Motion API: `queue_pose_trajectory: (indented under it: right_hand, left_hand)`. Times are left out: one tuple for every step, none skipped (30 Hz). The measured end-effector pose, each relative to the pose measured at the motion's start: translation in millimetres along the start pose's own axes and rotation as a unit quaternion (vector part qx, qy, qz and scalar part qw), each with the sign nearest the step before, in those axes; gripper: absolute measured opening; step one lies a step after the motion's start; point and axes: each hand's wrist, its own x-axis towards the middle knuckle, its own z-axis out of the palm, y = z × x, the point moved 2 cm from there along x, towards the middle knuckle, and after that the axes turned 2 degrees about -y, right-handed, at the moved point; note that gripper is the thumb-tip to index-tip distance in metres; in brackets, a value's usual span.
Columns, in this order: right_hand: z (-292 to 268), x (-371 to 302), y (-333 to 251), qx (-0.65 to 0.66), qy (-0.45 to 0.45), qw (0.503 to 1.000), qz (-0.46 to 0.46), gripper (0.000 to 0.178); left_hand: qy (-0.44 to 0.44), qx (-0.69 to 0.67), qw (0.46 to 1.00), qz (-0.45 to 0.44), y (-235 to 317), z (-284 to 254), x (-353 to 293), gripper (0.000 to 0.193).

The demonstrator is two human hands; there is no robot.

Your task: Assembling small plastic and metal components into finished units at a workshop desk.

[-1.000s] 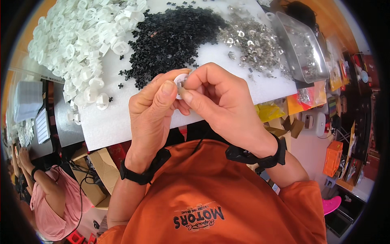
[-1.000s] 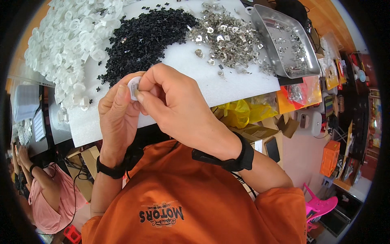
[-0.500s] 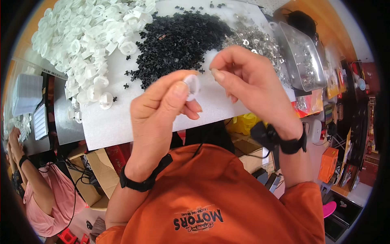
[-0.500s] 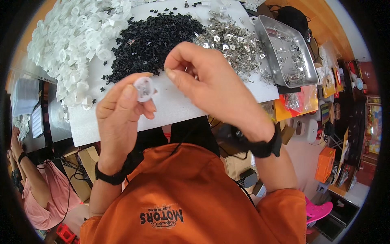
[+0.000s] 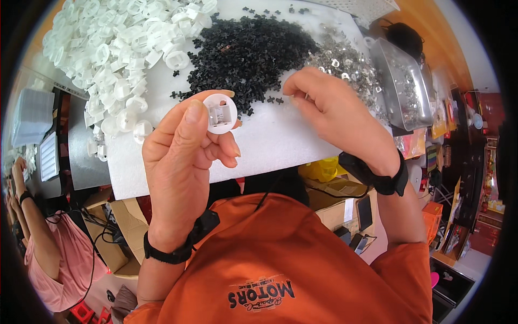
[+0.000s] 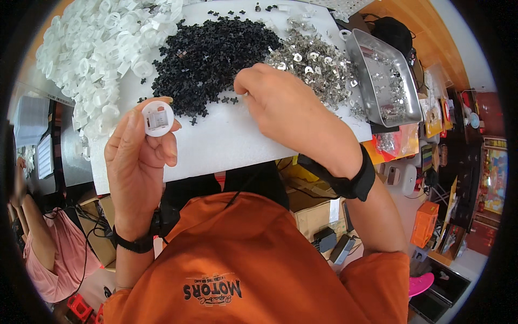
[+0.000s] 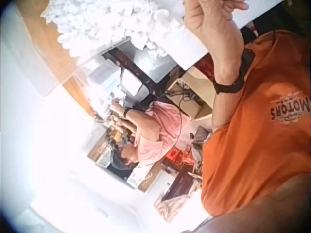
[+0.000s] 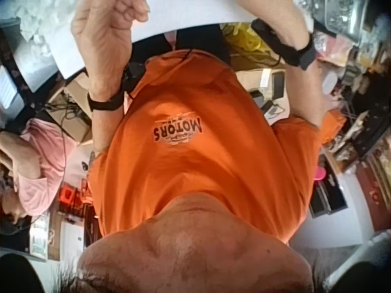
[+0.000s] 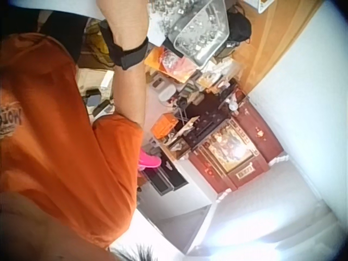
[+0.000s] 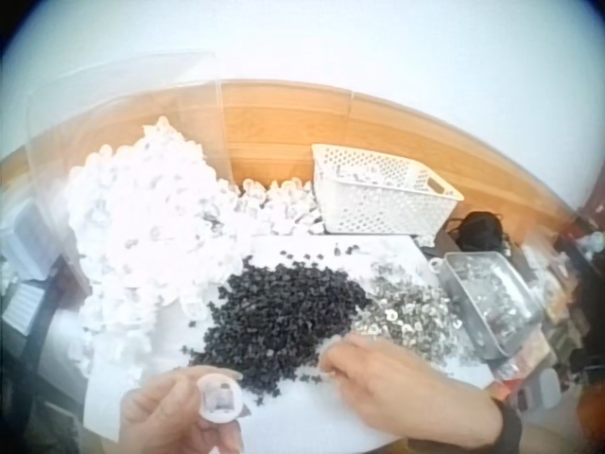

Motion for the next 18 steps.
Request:
queue_pose_trajectory:
  right_hand:
    - [2.6, 0.1, -1.2, 0.004, 0.011, 1.000, -0.012, 0.015]
    - [4.1, 0.2, -2.4, 0.009, 0.022, 0.999, -0.025, 0.014]
    - [4.1, 0.3, -3.6, 0.009, 0.021, 0.999, -0.025, 0.014]
    - [3.7, 0.3, -4.8, 0.008, 0.008, 1.000, -0.020, 0.013]
    - [4.0, 0.6, -5.2, 0.007, -0.005, 1.000, -0.015, 0.012]
    - [4.6, 1.8, -4.6, 0.007, -0.006, 1.000, -0.015, 0.012]
    - [5.1, 4.1, -4.2, -0.007, -0.009, 1.000, -0.015, 0.011]
    - [5.7, 6.1, -4.1, -0.020, -0.011, 1.000, -0.016, 0.010]
    - [6.2, 7.7, -4.1, -0.020, -0.011, 1.000, -0.015, 0.010]
    - [7.7, 8.6, -3.8, -0.029, -0.008, 0.999, -0.015, 0.009]
    - [9.0, 9.1, -4.1, -0.039, -0.004, 0.999, -0.015, 0.007]
    - [10.6, 9.4, -5.1, -0.038, -0.004, 0.999, -0.014, 0.007]
    - [12.5, 10.6, -6.9, -0.049, -0.002, 0.999, -0.017, 0.007]
    - [13.6, 11.1, -7.9, -0.061, 0.001, 0.998, -0.021, 0.006]
    - [14.2, 10.7, -8.0, -0.060, 0.000, 0.998, -0.021, 0.006]
    - [14.6, 10.3, -8.0, -0.074, -0.003, 0.997, -0.020, 0.005]
    - [15.0, 10.4, -7.8, -0.087, -0.006, 0.996, -0.019, 0.004]
    - [15.4, 10.7, -5.8, -0.087, -0.006, 0.996, -0.019, 0.004]
  left_hand:
    - [0.000, -0.001, 1.000, 0.000, -0.2, 1.6, -0.1, 0.035]
    - [0.010, 0.018, 1.000, -0.006, -0.8, 3.2, -0.4, 0.037]
    - [0.020, 0.037, 0.999, -0.011, -1.4, 3.5, -0.4, 0.039]
    - [0.021, 0.036, 0.999, -0.012, -1.9, 3.2, -0.3, 0.039]
    - [0.016, 0.031, 0.999, -0.014, -2.5, 3.2, -0.1, 0.039]
    - [0.011, 0.026, 0.999, -0.016, -3.2, 3.3, 0.1, 0.039]
    - [0.012, 0.026, 0.999, -0.016, -3.7, 3.6, 0.2, 0.039]
    - [0.005, 0.008, 1.000, -0.020, -5.0, 4.6, 0.8, 0.038]
    - [-0.003, -0.011, 1.000, -0.023, -6.1, 5.4, 1.6, 0.036]
    - [-0.002, -0.011, 1.000, -0.025, -7.8, 5.0, 2.1, 0.036]
    - [-0.016, -0.013, 0.999, -0.030, -9.5, 5.3, 2.9, 0.037]
    - [-0.030, -0.015, 0.999, -0.034, -10.7, 5.9, 3.3, 0.038]
    - [-0.029, -0.014, 0.999, -0.035, -10.8, 5.9, 3.4, 0.038]
    - [-0.040, -0.031, 0.997, -0.053, -11.0, 6.8, 3.4, 0.039]
    - [-0.051, -0.047, 0.995, -0.069, -11.0, 7.7, 3.3, 0.040]
    - [-0.051, -0.047, 0.995, -0.069, -10.3, 8.8, 3.6, 0.040]
    - [-0.042, -0.049, 0.994, -0.085, -10.0, 9.8, 3.4, 0.041]
    - [-0.032, -0.050, 0.993, -0.100, -10.0, 9.6, 3.5, 0.041]
